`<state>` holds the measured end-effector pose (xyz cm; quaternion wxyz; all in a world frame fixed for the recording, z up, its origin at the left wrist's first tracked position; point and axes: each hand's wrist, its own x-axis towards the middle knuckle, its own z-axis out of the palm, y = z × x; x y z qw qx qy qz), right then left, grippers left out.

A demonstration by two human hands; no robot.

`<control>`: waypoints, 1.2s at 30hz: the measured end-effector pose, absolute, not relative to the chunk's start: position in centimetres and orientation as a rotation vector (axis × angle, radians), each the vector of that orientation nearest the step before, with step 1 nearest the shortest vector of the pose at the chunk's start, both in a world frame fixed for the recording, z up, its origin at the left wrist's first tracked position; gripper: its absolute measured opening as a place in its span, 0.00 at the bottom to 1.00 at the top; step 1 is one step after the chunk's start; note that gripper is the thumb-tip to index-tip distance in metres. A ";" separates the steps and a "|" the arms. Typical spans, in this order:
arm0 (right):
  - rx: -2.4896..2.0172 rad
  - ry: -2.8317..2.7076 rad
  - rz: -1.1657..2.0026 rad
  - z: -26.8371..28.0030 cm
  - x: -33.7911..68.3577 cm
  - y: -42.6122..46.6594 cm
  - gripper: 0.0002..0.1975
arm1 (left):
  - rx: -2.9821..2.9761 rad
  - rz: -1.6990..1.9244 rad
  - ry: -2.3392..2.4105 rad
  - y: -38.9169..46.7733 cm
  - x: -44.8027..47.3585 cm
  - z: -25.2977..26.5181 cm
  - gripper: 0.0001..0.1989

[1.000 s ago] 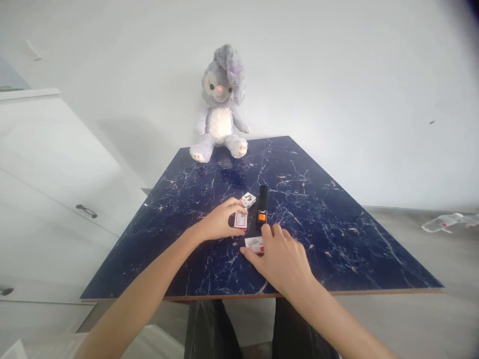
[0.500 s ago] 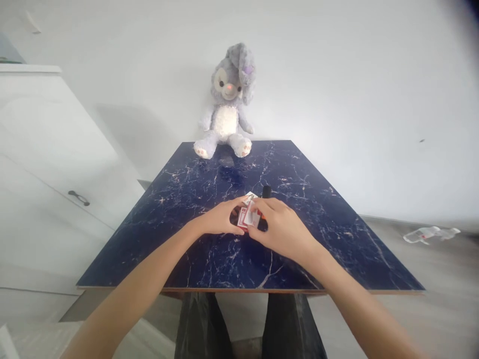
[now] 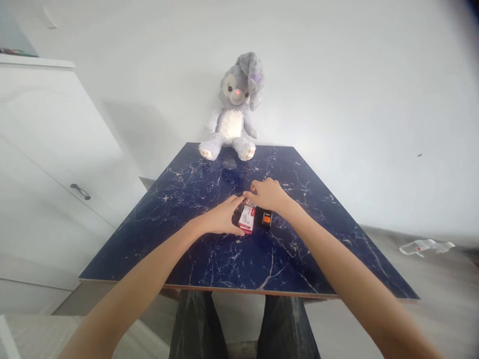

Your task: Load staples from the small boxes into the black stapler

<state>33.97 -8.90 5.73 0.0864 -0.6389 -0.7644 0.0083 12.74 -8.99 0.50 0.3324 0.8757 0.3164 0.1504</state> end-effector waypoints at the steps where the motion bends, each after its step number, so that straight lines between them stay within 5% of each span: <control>1: -1.929 -2.317 0.068 5.4 33.8 -7.9 0.22 | 2.305 0.381 0.850 -8.9 12.7 0.4 0.62; 9: -1.792 -2.419 0.370 5.3 34.7 -6.9 0.16 | 2.380 0.266 0.968 -8.7 12.3 0.0 0.61; 14: -1.871 -1.728 0.084 3.1 37.6 -10.5 0.23 | 2.394 0.360 0.931 -9.0 13.2 -0.2 0.52; 19: -1.756 -1.598 1.005 0.9 39.3 -11.3 0.27 | 2.457 0.476 0.834 -9.7 14.7 -0.1 0.41; 22: -1.578 -1.612 1.174 1.0 39.3 -11.2 0.20 | 2.457 0.475 0.913 -9.9 15.2 -0.2 0.42; 28: -1.526 -1.631 1.165 1.4 39.0 -11.5 0.15 | 2.463 0.493 0.997 -9.8 15.2 -0.7 0.46; 32: -1.682 -1.751 0.917 1.1 38.9 -11.6 0.17 | 2.633 0.448 1.002 -10.6 15.5 -1.3 0.39; 36: -1.754 -1.864 0.677 1.3 38.6 -11.8 0.20 | 2.687 0.411 1.160 -11.9 16.4 -2.4 0.42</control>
